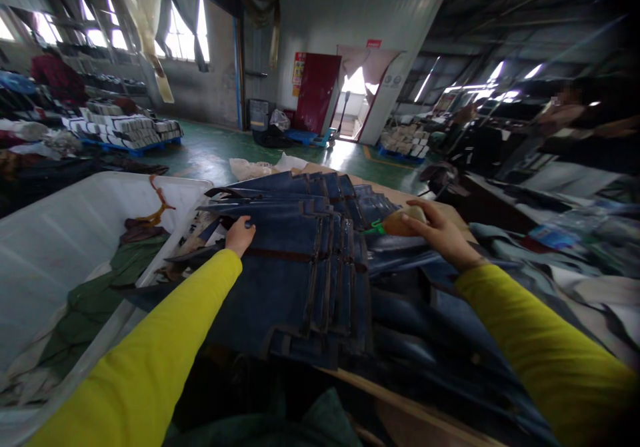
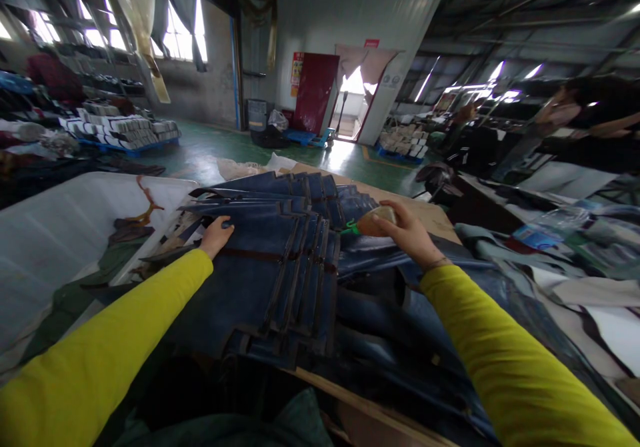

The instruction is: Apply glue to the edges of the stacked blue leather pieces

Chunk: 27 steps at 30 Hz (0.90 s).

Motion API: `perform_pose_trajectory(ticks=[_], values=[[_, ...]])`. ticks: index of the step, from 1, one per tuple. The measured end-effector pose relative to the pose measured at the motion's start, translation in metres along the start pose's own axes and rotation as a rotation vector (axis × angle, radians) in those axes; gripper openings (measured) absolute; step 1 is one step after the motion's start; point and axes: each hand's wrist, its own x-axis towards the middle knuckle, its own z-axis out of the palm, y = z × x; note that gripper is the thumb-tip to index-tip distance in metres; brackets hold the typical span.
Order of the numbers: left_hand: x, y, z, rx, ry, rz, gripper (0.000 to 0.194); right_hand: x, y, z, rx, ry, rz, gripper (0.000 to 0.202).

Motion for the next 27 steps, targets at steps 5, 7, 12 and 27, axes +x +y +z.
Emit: perform_pose_trajectory(ticks=[5,7,12,27], values=[[0.000,0.000,0.000,0.003,0.000,0.001,0.038,0.001,0.009,0.003,0.006,0.005,0.005,0.049],[0.001,0.000,0.000,0.001,0.000,0.002,0.038,-0.001,0.006,0.001,0.010,-0.008,0.009,0.048],[0.000,-0.001,0.000,-0.001,-0.001,0.007,0.037,-0.014,-0.016,-0.011,-0.010,-0.056,0.045,0.043],[0.001,0.001,-0.001,0.012,-0.009,0.007,0.038,-0.032,-0.033,-0.016,0.015,-0.107,0.017,0.042]])
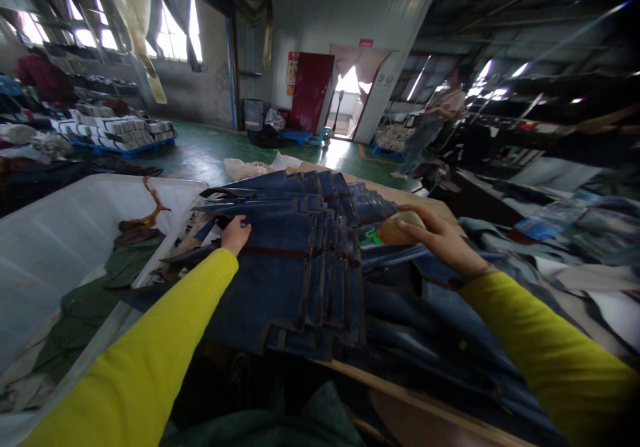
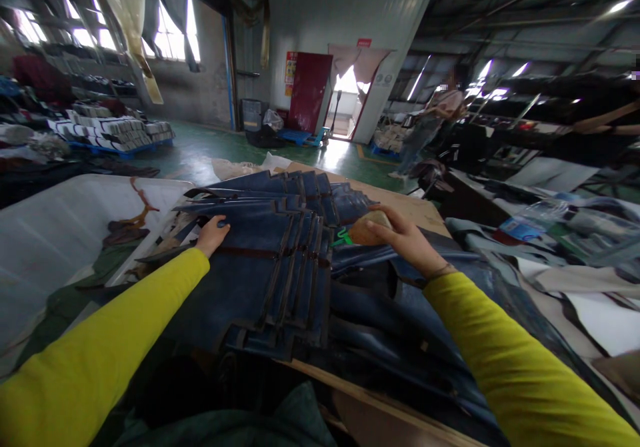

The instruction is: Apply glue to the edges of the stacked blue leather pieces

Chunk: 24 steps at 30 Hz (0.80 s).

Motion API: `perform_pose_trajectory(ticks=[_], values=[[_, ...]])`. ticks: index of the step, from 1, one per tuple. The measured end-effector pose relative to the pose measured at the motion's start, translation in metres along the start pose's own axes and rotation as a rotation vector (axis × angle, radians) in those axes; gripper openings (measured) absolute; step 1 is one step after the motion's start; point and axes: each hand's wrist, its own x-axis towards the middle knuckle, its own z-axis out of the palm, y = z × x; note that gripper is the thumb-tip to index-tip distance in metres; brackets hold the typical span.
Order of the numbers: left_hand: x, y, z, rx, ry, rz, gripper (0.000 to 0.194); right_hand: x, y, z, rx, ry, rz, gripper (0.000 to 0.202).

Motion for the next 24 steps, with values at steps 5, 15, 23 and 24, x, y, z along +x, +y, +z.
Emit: perform_pose_trajectory(ticks=[5,15,23,24], values=[[0.001,-0.001,0.000,0.001,0.000,0.000,0.039,-0.016,-0.008,-0.005,0.005,-0.050,-0.009,0.040],[0.000,0.000,0.000,0.003,-0.001,-0.010,0.039,-0.042,-0.011,-0.008,0.068,-0.072,-0.038,0.043],[0.001,0.000,0.000,0.000,0.003,-0.005,0.038,-0.060,-0.012,-0.007,0.102,-0.153,-0.040,0.045],[0.001,0.000,0.000,0.001,0.003,-0.005,0.038,-0.060,-0.013,-0.007,0.092,-0.150,-0.050,0.044]])
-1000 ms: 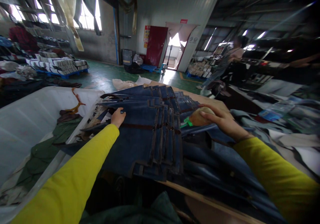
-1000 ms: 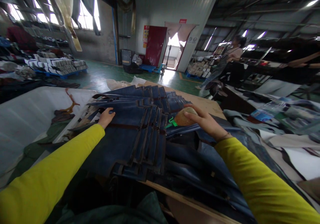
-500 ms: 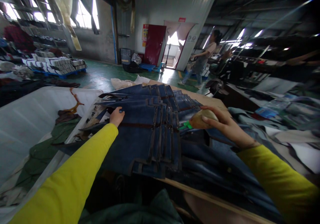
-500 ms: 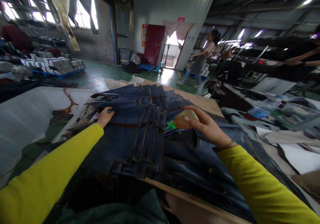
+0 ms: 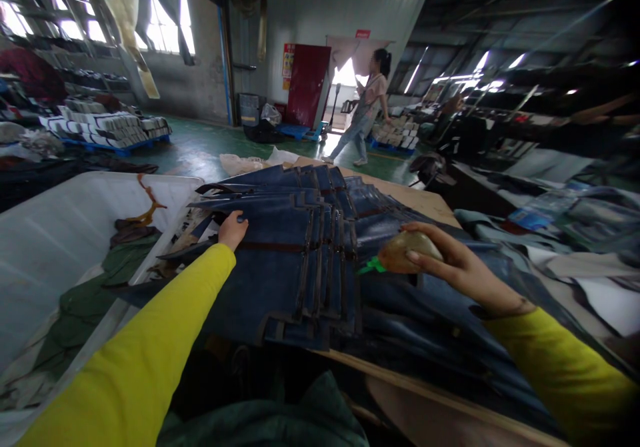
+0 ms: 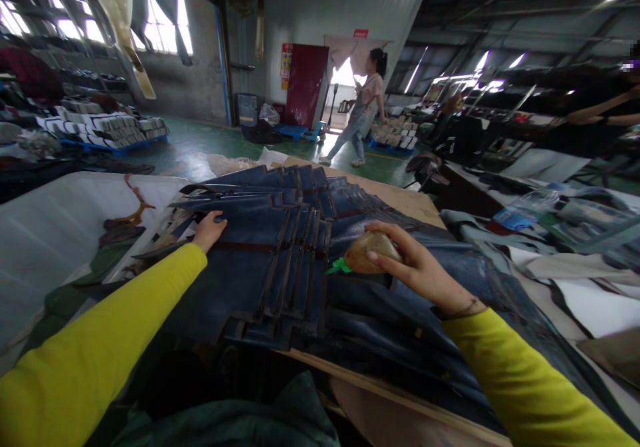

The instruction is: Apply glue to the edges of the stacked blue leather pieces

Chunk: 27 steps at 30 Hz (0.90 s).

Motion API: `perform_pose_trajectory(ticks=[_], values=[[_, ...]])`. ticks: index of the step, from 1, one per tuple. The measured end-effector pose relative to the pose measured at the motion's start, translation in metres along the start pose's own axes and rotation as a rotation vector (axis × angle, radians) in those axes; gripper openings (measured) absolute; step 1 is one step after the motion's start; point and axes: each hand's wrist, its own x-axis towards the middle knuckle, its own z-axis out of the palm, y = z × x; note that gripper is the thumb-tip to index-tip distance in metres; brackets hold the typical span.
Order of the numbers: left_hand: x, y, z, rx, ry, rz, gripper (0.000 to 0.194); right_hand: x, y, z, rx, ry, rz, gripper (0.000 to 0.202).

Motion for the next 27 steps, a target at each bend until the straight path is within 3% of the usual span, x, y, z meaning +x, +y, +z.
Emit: perform_pose_trajectory(ticks=[6,19,27], values=[[-0.001,-0.001,0.000,0.005,0.008,0.002,0.038,0.007,0.000,0.002,-0.066,0.104,-0.044,0.044],[0.002,-0.003,0.002,0.004,0.014,0.011,0.038,-0.036,-0.011,0.004,-0.135,-0.113,-0.093,0.044],[0.001,-0.002,0.001,0.014,0.020,0.012,0.038,-0.052,-0.018,0.010,-0.156,-0.111,-0.127,0.045]])
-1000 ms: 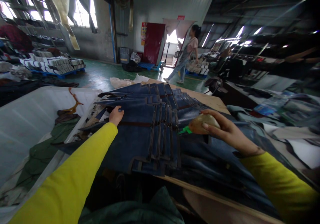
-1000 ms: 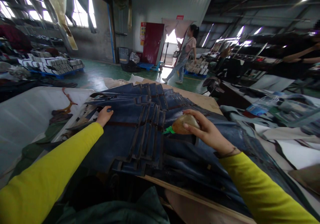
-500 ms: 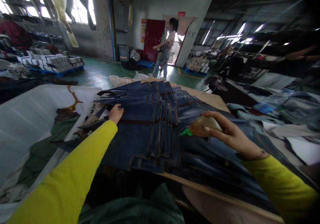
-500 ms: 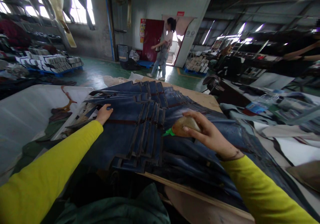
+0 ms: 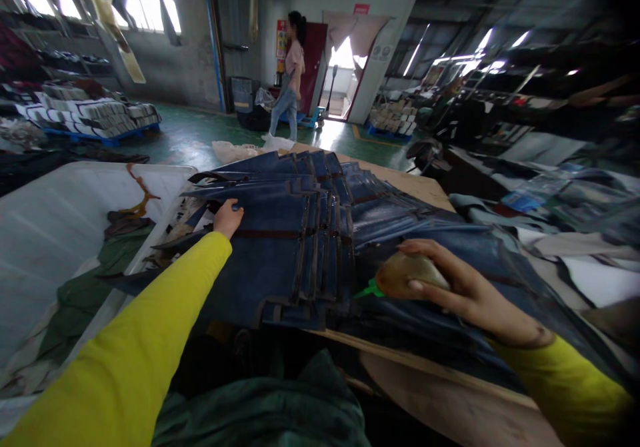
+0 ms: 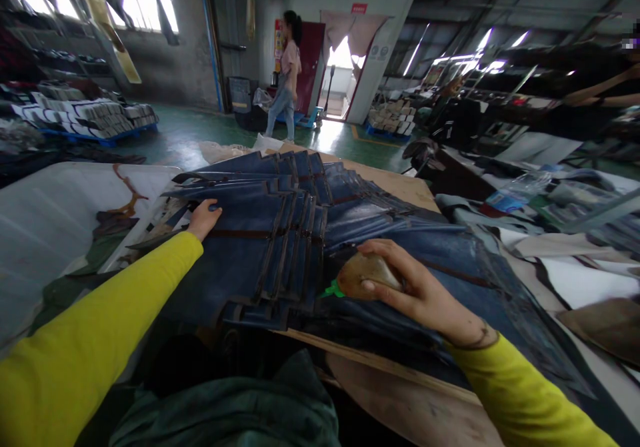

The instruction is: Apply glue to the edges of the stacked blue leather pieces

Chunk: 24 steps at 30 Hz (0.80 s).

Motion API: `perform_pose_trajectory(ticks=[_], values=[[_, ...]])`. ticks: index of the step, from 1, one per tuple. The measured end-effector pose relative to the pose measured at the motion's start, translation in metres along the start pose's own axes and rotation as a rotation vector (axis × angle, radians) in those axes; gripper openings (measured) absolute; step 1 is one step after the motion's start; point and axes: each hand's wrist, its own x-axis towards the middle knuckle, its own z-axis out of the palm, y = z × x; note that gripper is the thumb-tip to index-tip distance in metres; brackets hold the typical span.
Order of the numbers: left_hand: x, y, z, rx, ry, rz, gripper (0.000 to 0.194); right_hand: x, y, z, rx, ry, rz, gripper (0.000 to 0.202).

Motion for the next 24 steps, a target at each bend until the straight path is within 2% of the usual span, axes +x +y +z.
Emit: perform_pose_trajectory(ticks=[3,7,11,13,16,18,24], values=[[0.001,0.000,0.000,0.007,0.002,-0.001,0.037,-0.008,-0.002,0.003,-0.008,-0.020,-0.026,0.047],[0.001,0.000,0.000,0.014,-0.001,0.002,0.038,-0.012,-0.001,0.006,0.006,0.014,-0.036,0.047],[0.000,0.001,-0.001,0.013,-0.001,0.006,0.039,-0.019,-0.001,0.009,0.044,-0.030,0.000,0.046],[0.000,0.001,-0.001,0.012,0.000,0.005,0.039,-0.024,0.000,0.011,0.111,0.018,0.068,0.046],[0.000,0.001,-0.001,0.011,0.002,0.005,0.038,-0.030,0.000,0.013,0.190,0.163,0.132,0.049],[0.001,0.001,-0.001,0.011,0.002,0.004,0.038,-0.032,0.000,0.015,0.166,0.188,0.086,0.050],[0.001,0.001,-0.001,0.012,-0.001,-0.002,0.040,-0.037,-0.006,0.019,-0.019,0.121,-0.116,0.048]])
